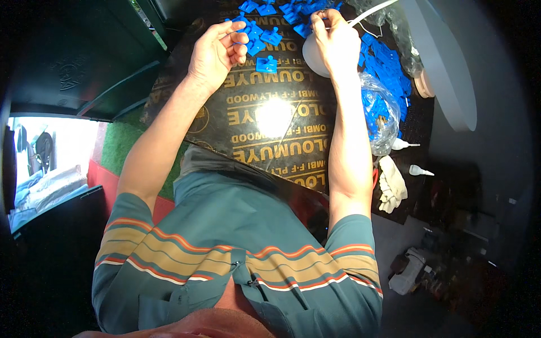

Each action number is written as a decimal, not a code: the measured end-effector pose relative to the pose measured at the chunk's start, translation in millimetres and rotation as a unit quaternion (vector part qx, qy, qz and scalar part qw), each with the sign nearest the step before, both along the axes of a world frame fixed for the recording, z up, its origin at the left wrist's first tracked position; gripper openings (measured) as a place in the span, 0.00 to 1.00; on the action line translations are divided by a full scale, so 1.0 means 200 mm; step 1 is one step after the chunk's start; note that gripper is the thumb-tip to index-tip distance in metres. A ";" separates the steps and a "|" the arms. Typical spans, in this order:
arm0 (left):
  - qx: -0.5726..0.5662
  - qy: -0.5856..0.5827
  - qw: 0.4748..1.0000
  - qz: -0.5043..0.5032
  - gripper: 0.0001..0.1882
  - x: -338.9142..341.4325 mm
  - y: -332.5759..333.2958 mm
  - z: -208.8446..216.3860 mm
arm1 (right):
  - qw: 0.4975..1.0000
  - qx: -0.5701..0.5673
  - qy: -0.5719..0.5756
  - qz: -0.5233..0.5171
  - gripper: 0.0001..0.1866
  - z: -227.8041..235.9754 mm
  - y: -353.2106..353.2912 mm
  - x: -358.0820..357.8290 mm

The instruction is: The person assembles small plastic parts at a table by fitting the pieces together using their hands and a small screwdriver.

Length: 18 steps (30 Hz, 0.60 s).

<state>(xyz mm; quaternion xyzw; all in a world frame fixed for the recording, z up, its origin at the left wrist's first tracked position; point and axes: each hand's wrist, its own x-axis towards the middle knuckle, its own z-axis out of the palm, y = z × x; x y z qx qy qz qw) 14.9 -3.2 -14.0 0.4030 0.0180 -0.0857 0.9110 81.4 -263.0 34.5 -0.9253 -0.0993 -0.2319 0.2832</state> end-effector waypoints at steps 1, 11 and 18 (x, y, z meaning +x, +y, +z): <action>-0.001 0.001 1.000 0.000 0.23 0.00 0.00 0.00 | 1.000 -0.009 -0.021 -0.009 0.15 -0.02 0.01 0.02; 0.002 -0.008 1.000 0.017 0.21 -0.02 -0.02 0.00 | 0.993 -0.107 -0.027 -0.046 0.18 -0.13 0.06 0.06; 0.010 -0.004 0.999 0.033 0.21 -0.01 -0.01 0.01 | 0.997 -0.060 -0.036 -0.021 0.23 -0.09 0.06 0.07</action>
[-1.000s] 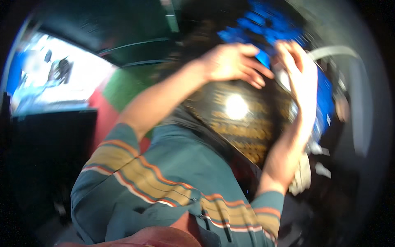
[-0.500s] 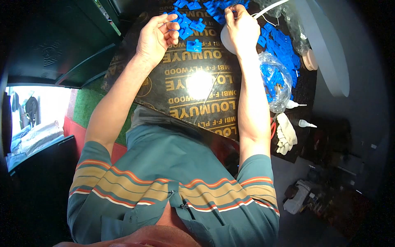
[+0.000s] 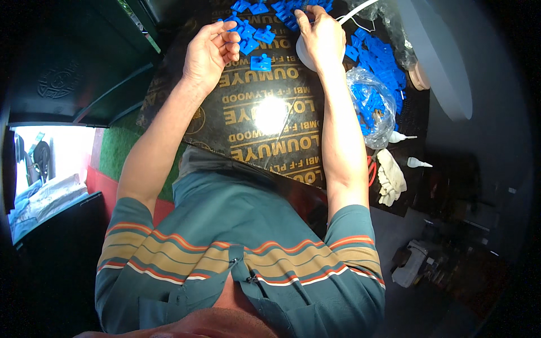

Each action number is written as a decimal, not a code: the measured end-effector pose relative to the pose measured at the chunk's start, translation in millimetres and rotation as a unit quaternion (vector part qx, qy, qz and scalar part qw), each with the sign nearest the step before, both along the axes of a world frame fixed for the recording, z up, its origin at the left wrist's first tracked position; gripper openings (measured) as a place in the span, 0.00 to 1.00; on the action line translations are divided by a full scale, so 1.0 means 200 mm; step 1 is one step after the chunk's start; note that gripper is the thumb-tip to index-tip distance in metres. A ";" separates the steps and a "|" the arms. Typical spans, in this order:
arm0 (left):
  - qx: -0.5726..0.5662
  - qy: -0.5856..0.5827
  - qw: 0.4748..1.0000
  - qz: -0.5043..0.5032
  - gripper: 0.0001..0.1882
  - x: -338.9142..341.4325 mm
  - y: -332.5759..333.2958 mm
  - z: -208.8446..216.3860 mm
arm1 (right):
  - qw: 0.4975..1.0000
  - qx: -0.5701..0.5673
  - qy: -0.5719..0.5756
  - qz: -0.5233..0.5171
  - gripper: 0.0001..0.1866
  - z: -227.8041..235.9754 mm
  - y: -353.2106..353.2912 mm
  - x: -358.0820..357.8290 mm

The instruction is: The person assembles small plastic parts at a table by fitting the pieces together using their hands and a small screwdriver.

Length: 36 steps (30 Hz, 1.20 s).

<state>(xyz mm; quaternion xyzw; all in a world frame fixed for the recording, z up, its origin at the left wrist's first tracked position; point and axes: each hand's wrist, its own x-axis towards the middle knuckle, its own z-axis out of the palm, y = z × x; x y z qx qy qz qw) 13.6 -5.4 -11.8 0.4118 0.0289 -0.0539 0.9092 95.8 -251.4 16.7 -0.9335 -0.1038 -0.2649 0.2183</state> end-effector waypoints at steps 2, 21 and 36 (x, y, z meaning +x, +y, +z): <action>0.003 0.002 1.000 -0.004 0.21 0.00 -0.02 0.00 | 0.999 0.027 -0.043 0.001 0.19 -0.02 -0.01 0.01; 0.032 -0.012 0.999 0.006 0.22 0.00 0.00 -0.02 | 0.999 0.030 0.013 0.027 0.16 -0.07 -0.01 0.01; 0.036 -0.007 0.999 0.017 0.21 -0.02 -0.02 0.01 | 0.998 -0.010 0.053 -0.022 0.20 0.09 -0.09 -0.08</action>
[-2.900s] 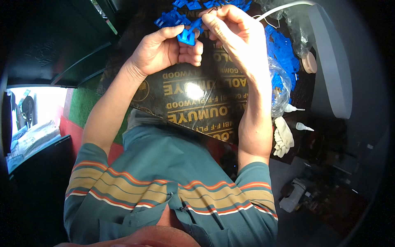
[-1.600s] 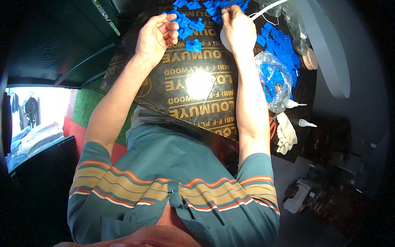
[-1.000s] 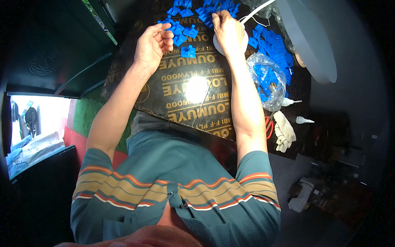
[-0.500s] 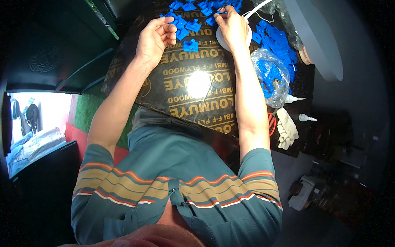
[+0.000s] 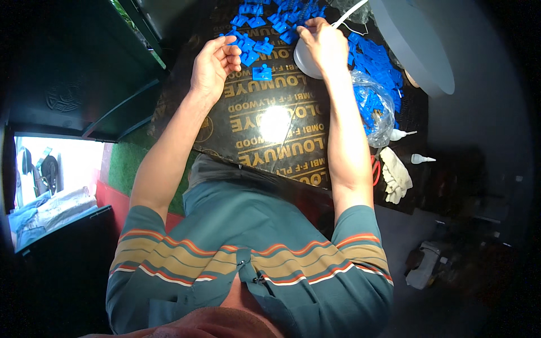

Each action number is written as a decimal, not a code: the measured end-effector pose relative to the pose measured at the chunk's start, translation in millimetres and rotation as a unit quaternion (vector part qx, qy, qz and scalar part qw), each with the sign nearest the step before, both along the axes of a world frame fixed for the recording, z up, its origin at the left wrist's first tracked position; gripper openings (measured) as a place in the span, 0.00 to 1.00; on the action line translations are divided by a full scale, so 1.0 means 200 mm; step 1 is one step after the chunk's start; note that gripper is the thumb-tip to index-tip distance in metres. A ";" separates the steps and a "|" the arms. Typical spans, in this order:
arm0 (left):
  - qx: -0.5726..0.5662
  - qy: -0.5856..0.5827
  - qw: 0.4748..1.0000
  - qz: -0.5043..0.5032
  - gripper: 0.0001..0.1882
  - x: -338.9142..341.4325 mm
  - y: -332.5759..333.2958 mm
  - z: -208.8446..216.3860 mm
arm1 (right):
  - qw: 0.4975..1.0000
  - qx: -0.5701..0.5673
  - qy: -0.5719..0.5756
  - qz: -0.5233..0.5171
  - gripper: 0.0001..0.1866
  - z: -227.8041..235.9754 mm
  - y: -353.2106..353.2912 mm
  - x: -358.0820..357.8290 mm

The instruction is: The person assembles small plastic parts at a table by fitting the pieces together using their hands and a small screwdriver.

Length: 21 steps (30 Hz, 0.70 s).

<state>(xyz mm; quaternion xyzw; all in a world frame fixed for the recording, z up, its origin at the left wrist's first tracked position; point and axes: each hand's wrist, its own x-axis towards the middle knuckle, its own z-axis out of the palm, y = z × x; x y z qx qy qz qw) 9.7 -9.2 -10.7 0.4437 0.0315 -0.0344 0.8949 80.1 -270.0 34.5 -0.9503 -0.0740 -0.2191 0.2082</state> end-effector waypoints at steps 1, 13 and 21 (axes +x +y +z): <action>-0.004 0.003 1.000 0.002 0.21 0.00 0.01 0.00 | 1.000 0.005 0.014 0.012 0.19 0.08 0.02 -0.05; 0.130 -0.091 0.986 0.057 0.11 0.03 -0.01 -0.01 | 0.939 0.052 0.118 0.318 0.08 0.00 0.18 -0.88; 0.596 -0.291 0.748 0.025 0.12 -0.09 -0.16 0.01 | 0.946 0.224 0.112 0.207 0.06 -0.13 -0.02 -0.87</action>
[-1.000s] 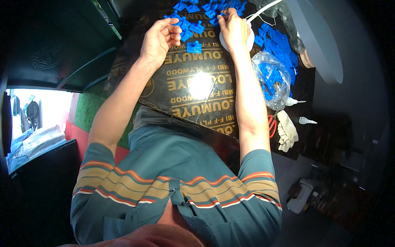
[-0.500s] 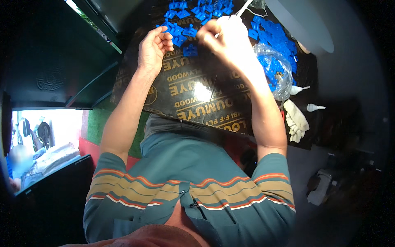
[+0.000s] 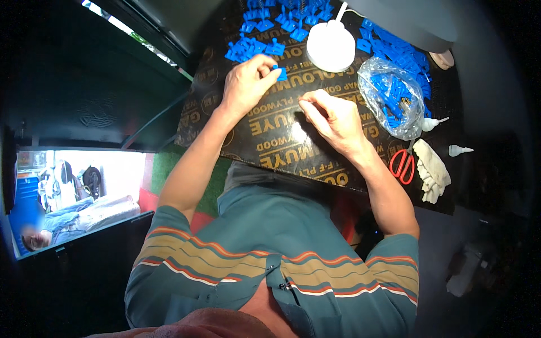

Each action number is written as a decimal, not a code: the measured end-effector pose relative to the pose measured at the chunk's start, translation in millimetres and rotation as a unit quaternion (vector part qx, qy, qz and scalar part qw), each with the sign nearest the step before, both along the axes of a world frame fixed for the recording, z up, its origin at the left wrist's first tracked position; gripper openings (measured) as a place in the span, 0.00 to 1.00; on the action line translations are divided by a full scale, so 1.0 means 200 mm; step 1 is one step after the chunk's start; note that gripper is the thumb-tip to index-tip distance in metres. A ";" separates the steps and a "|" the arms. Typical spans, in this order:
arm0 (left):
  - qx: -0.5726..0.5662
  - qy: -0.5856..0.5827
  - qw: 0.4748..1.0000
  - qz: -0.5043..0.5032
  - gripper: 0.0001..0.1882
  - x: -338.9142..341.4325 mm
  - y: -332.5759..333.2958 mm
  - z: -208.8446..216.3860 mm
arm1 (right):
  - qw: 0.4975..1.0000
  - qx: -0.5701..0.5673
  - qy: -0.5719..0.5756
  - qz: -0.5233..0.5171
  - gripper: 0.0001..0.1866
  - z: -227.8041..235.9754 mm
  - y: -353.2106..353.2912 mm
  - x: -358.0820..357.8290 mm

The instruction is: The person assembles small plastic parts at a table by fitting the pieces together using their hands and a small screwdriver.

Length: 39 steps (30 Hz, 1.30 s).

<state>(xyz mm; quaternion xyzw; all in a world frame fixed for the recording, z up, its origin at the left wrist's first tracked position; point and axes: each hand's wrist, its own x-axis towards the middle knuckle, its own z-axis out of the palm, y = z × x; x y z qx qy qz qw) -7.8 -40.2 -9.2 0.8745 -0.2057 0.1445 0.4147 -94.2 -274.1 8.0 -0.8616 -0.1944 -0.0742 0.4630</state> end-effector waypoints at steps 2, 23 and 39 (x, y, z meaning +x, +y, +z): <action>0.028 0.006 1.000 0.004 0.11 0.00 0.00 0.01 | 1.000 0.013 -0.007 -0.004 0.06 -0.01 -0.01 0.00; -0.062 -0.129 0.978 -0.153 0.14 -0.10 -0.31 0.07 | 0.982 0.137 0.001 -0.129 0.06 -0.04 -0.08 0.09; -0.340 0.250 0.895 -0.142 0.18 -0.09 -0.31 -0.05 | 0.979 0.056 -0.169 -0.100 0.09 -0.10 -0.06 0.13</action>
